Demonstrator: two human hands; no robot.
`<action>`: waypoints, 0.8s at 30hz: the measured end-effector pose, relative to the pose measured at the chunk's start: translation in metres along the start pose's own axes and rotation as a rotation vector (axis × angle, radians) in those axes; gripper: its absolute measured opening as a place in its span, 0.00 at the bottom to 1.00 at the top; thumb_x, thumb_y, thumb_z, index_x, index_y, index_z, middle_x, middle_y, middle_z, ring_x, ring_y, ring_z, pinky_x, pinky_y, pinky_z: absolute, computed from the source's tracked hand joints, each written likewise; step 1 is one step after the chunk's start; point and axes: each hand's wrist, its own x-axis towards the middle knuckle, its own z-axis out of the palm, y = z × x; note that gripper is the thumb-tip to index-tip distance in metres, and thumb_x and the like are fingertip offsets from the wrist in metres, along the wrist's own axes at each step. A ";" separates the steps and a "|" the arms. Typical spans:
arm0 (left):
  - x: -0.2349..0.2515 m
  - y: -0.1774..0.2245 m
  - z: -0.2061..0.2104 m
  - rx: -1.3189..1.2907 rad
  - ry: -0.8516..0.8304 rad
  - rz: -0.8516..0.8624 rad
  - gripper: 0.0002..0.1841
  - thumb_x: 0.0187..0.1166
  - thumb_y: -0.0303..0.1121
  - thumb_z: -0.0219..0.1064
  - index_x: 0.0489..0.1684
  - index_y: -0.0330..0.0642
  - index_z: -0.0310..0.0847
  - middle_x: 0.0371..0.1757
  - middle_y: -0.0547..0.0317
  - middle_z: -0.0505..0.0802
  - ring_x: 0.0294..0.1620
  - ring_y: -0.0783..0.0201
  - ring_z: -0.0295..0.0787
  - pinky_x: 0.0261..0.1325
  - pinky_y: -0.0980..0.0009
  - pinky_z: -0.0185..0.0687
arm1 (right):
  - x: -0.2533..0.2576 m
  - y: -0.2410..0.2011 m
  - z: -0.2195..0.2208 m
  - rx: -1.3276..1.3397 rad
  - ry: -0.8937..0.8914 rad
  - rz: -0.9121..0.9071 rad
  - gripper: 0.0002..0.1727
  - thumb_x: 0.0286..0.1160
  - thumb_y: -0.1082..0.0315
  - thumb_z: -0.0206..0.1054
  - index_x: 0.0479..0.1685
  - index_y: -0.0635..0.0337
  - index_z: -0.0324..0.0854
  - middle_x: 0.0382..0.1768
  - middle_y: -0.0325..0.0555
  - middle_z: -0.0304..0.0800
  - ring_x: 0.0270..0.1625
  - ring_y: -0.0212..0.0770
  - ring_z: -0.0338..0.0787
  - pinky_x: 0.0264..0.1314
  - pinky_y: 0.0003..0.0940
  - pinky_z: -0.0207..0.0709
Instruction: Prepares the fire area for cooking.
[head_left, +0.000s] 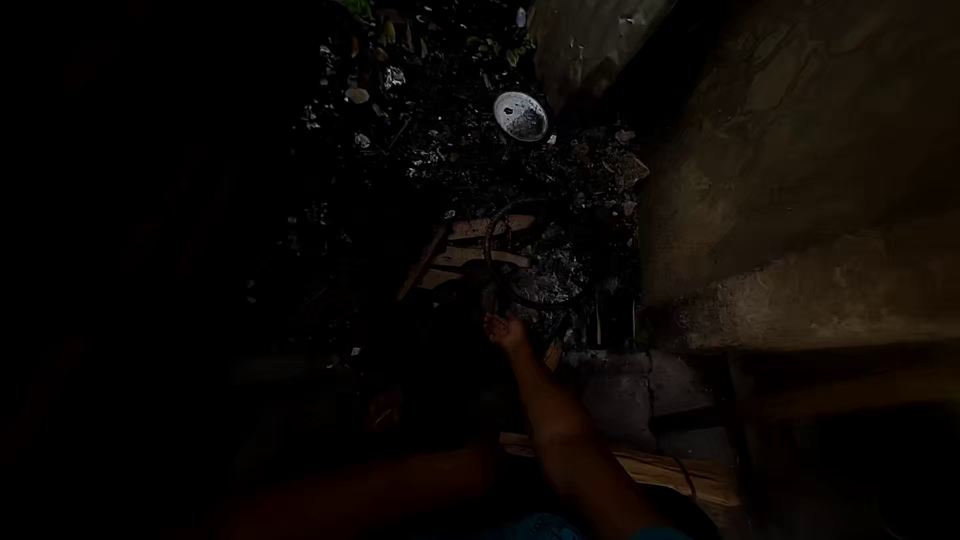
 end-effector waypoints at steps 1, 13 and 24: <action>0.003 -0.002 -0.001 0.066 -0.030 0.011 0.17 0.86 0.33 0.62 0.69 0.35 0.80 0.61 0.32 0.88 0.61 0.31 0.85 0.59 0.31 0.78 | 0.004 -0.004 0.001 0.053 0.026 0.015 0.33 0.96 0.46 0.42 0.80 0.67 0.64 0.63 0.58 0.85 0.54 0.43 0.89 0.54 0.36 0.83; -0.026 -0.168 -0.097 -0.399 0.359 -0.132 0.27 0.83 0.53 0.67 0.64 0.37 0.86 0.60 0.36 0.91 0.66 0.38 0.86 0.74 0.33 0.71 | -0.010 -0.035 -0.036 -0.001 0.226 -0.018 0.24 0.89 0.47 0.50 0.64 0.59 0.72 0.49 0.51 0.85 0.42 0.44 0.87 0.41 0.40 0.81; 0.044 -0.343 -0.070 -0.803 1.005 -0.916 0.33 0.84 0.38 0.64 0.86 0.31 0.61 0.85 0.18 0.63 0.85 0.15 0.53 0.71 0.13 0.53 | -0.026 0.014 -0.101 -0.061 0.275 0.001 0.19 0.89 0.50 0.53 0.49 0.57 0.77 0.40 0.49 0.90 0.33 0.44 0.89 0.31 0.38 0.80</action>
